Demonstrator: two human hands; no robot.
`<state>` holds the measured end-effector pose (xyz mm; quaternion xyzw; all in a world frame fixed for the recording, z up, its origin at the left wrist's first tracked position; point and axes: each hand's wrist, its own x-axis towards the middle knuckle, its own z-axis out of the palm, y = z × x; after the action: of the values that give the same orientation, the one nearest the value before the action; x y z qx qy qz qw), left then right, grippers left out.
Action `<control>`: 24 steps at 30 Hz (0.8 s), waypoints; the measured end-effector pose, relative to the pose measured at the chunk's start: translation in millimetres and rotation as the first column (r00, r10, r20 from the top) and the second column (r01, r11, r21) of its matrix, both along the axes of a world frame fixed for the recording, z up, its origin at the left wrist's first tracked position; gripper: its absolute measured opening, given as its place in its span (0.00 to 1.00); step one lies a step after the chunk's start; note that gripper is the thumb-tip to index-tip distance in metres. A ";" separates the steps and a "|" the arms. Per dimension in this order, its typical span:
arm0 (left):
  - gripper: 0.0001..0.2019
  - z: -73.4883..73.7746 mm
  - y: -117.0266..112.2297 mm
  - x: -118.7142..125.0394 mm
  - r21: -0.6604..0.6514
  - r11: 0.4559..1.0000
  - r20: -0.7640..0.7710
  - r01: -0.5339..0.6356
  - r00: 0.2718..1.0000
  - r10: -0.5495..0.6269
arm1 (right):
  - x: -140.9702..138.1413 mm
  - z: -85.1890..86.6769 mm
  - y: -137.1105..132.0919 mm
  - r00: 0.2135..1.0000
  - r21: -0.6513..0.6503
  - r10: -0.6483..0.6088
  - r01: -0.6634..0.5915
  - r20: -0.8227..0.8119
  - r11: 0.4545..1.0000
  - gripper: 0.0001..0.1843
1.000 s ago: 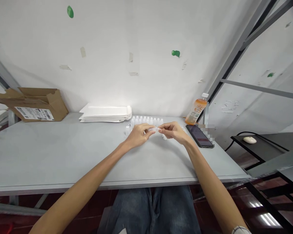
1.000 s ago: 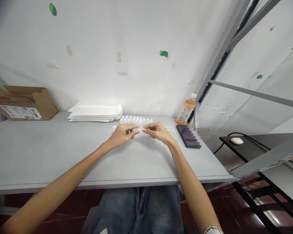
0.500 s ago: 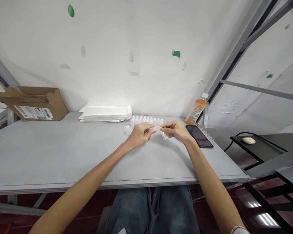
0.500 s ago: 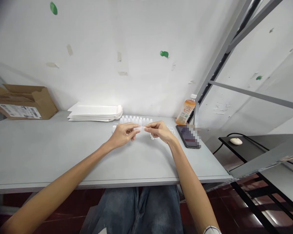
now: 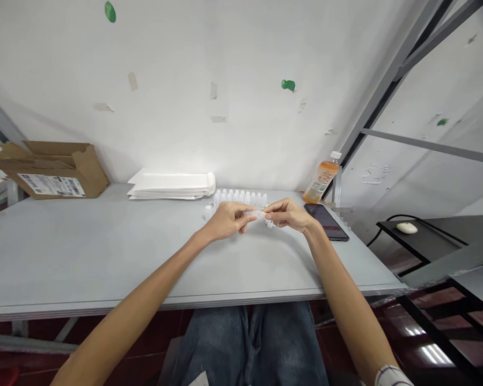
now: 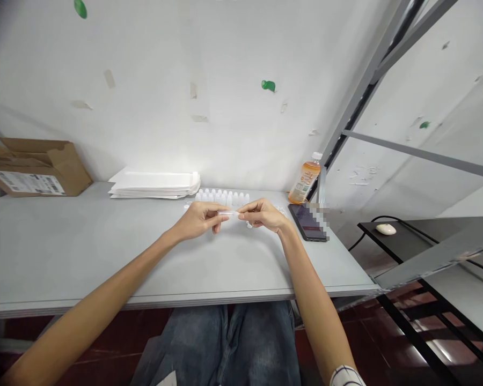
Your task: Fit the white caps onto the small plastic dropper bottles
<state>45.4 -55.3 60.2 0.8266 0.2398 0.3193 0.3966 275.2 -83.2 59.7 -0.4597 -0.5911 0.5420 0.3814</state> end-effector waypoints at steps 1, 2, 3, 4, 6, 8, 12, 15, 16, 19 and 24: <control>0.13 0.8 0.1 -0.8 -0.007 1.000 -0.007 0.012 1.000 -0.012 | 0.6 -0.4 0.4 1.000 -0.004 0.003 -0.003 0.003 1.000 0.20; 0.13 1.6 0.1 -1.4 -0.014 1.000 -0.014 0.022 1.000 -0.022 | 1.2 -0.7 0.7 1.000 -0.007 0.006 -0.006 0.006 1.000 0.20; 0.13 2.4 0.2 -2.0 -0.021 0.999 -0.022 0.027 0.999 -0.028 | 1.7 -1.1 1.1 1.000 -0.010 0.010 -0.010 0.008 1.000 0.20; 0.13 3.3 0.1 -2.5 -0.026 0.999 -0.034 0.030 0.999 -0.030 | 2.1 -1.5 1.4 1.000 -0.012 0.015 -0.015 0.010 1.000 0.20; 0.13 5.5 -0.1 -3.7 -0.036 0.999 -0.064 0.029 0.997 -0.031 | 2.5 -2.1 2.0 1.000 -0.011 0.025 -0.024 0.012 1.000 0.19; 0.14 8.0 -0.4 -5.1 -0.050 0.998 -0.090 0.029 0.995 -0.034 | 2.3 -2.8 2.5 1.000 -0.008 0.028 -0.028 0.013 1.000 0.18; 0.13 11.5 0.0 -8.4 -0.066 0.997 -0.107 0.043 0.993 -0.049 | 0.9 -3.9 3.7 0.999 -0.002 0.035 -0.035 0.018 0.999 0.17; 0.13 12.4 0.8 -10.3 -0.078 0.996 -0.117 0.041 0.992 -0.050 | -0.1 -4.4 4.5 0.999 0.012 0.038 -0.038 0.009 0.999 0.17; 0.13 12.6 1.0 -10.7 -0.081 0.996 -0.122 0.039 0.991 -0.049 | -0.3 -4.4 4.6 0.999 0.015 0.033 -0.033 0.004 0.999 0.16; 0.14 13.3 1.2 -11.3 -0.078 0.996 -0.137 0.040 0.989 -0.051 | -0.4 -4.1 4.8 1.000 0.018 0.029 -0.029 0.006 0.999 0.16; 0.14 14.9 0.9 -11.2 -0.088 0.995 -0.147 0.052 0.987 -0.064 | -0.1 -3.4 4.5 0.999 0.026 0.036 -0.037 0.020 0.999 0.16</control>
<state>34.2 -54.4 75.1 0.8373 0.2579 0.2345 0.4211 275.0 -78.7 56.3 -0.4490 -0.6102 0.5365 0.3717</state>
